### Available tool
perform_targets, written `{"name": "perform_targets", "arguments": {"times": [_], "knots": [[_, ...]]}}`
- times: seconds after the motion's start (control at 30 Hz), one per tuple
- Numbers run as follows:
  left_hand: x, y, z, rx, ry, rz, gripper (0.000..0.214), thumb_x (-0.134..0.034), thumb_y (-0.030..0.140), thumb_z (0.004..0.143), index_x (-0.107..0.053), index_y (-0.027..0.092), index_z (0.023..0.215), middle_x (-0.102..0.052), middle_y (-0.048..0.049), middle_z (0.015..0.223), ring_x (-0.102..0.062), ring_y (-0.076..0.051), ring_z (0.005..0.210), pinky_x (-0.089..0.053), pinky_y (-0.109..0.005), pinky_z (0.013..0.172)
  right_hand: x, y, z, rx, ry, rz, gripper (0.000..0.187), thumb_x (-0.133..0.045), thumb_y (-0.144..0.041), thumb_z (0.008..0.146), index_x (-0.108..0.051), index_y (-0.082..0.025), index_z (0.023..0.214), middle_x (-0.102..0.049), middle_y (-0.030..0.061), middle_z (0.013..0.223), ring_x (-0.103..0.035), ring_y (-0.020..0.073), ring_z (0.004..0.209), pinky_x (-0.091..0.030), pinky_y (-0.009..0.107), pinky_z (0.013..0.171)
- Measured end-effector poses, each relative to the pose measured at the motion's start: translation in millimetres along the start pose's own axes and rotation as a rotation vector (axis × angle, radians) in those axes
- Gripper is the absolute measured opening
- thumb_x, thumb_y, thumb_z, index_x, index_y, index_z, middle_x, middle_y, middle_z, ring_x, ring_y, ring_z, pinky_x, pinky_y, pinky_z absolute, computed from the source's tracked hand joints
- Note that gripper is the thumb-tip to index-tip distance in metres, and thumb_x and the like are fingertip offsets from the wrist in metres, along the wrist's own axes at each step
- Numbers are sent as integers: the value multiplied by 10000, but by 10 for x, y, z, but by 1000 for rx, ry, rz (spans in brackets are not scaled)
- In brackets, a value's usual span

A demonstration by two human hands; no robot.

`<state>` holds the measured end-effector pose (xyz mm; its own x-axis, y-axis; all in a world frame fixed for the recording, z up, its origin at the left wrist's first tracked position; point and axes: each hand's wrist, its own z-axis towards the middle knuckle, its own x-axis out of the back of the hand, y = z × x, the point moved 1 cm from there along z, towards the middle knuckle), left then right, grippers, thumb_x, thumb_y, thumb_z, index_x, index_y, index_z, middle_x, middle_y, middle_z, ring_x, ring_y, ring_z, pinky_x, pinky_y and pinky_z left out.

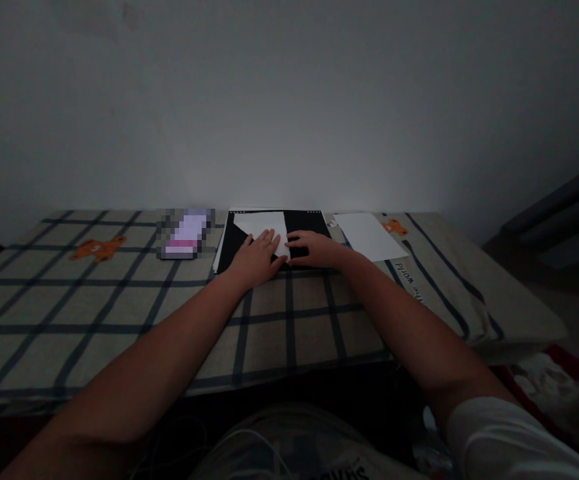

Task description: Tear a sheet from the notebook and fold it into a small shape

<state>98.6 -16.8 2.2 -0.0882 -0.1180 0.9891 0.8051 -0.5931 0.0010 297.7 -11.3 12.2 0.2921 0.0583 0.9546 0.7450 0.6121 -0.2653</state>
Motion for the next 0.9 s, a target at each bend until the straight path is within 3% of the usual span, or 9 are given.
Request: {"name": "perform_targets", "arguments": {"times": [0.13,0.37,0.67,0.9], "knots": [[-11,-12,5,4,-7,1,592,-355,459,988,-372,140,1486,-309,-170,1580,-257,-268,1478,-215,-513,1178,-1,4,-10,35,-6,-47,595,-681,-505,829,-633,-144,1300,-507,168,1452,-484,294,1326,-389,429,1096],[-20,-23,9,-1,-1,-1,625,-314,511,996,-371,130,1489,-307,-177,1579,-261,-278,1476,-219,-520,1176,4,-17,-6,57,73,-66,402,-531,-411,951,-681,-164,1230,-581,138,1385,-536,247,1271,-412,400,1066],[-29,29,-3,-119,-27,-19,644,-335,518,996,-349,123,1504,-307,-172,1580,-247,-265,1482,-198,-493,1189,-18,99,26,-37,144,-96,355,-511,-302,954,-687,-146,1220,-643,127,1305,-566,249,1218,-429,403,1048],[-4,56,-13,-107,-25,-11,616,-355,504,994,-379,140,1490,-316,-161,1578,-261,-262,1477,-208,-488,1188,-19,213,50,-88,157,-69,344,-501,-198,930,-690,-143,1213,-663,127,1273,-586,227,1193,-427,396,1057]]}}
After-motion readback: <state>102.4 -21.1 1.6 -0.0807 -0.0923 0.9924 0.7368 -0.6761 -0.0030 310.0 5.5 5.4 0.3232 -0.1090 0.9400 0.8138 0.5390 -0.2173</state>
